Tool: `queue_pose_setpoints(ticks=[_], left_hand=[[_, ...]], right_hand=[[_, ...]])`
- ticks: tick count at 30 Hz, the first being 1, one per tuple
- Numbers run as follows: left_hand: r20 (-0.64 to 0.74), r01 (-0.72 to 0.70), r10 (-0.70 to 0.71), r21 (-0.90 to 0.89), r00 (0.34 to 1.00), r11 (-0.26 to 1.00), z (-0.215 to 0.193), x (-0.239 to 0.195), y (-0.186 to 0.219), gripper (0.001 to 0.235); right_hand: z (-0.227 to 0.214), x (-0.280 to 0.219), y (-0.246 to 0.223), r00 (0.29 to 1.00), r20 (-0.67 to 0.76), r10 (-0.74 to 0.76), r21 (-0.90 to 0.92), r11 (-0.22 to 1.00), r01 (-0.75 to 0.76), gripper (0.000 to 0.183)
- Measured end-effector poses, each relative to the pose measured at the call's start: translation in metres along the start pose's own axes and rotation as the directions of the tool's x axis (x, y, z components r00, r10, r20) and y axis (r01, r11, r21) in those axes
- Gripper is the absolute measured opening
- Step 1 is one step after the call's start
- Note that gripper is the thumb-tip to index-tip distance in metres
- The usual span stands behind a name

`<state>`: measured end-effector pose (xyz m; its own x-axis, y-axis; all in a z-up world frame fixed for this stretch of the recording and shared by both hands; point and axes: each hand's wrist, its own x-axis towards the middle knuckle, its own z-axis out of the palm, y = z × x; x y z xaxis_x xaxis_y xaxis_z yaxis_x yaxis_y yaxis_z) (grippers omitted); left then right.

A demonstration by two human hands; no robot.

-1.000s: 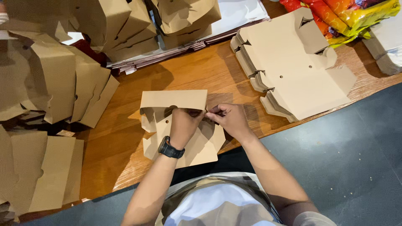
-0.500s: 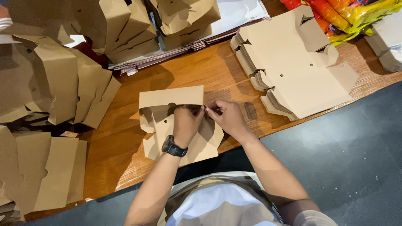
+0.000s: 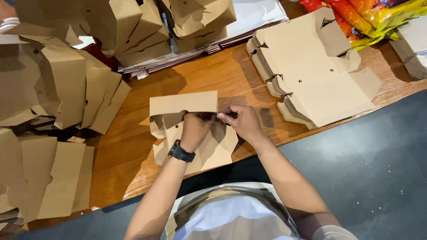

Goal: The person assembles flat cardboard food containers by folding the sides and tucking the tabs into slots. The person repeats this process for several units, stacking the finished boxes on the left side of the table.

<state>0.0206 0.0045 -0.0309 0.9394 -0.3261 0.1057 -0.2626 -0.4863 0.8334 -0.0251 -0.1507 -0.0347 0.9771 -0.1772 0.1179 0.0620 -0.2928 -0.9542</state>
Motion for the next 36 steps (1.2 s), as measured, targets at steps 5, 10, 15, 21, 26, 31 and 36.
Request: queue_pose_setpoints(ticks=[5,10,15,21,26,31,36], left_hand=[[0.203,0.031,-0.027,-0.019,0.979,0.999,-0.023,-0.013,0.053,0.022],[0.407,-0.21,0.166,0.065,0.898,0.976,-0.052,-0.048,0.065,0.036],[0.32,-0.635,0.577,0.591,0.751,0.498,-0.088,-0.078,0.017,0.027],[0.315,-0.413,0.619,0.91,0.719,0.017,-0.136,-0.066,0.013,0.028],[0.357,-0.406,0.642,0.911,0.678,-0.077,-0.136,-0.053,-0.007,0.023],[0.431,-0.448,0.596,0.885,0.678,-0.129,-0.142,-0.039,-0.002,0.016],[0.495,-0.587,0.618,0.807,0.611,-0.065,-0.139,-0.031,-0.001,0.009]], right_hand=[[-0.007,0.001,0.001,0.999,-0.018,0.05,-0.034,0.998,-0.05,0.015],[-0.009,0.013,-0.004,0.993,0.027,0.111,-0.299,0.949,-0.098,0.017],[-0.014,0.031,-0.004,0.997,0.067,-0.036,-0.501,0.863,0.065,0.011],[-0.016,0.051,-0.001,0.986,0.152,-0.064,-0.645,0.749,0.149,0.01],[-0.011,0.053,-0.004,0.963,0.191,-0.188,-0.631,0.729,0.267,0.004],[-0.012,0.059,0.009,0.925,0.227,-0.304,-0.673,0.637,0.375,0.003],[-0.014,0.047,-0.024,0.782,0.046,-0.622,-0.653,0.574,0.495,0.008]])
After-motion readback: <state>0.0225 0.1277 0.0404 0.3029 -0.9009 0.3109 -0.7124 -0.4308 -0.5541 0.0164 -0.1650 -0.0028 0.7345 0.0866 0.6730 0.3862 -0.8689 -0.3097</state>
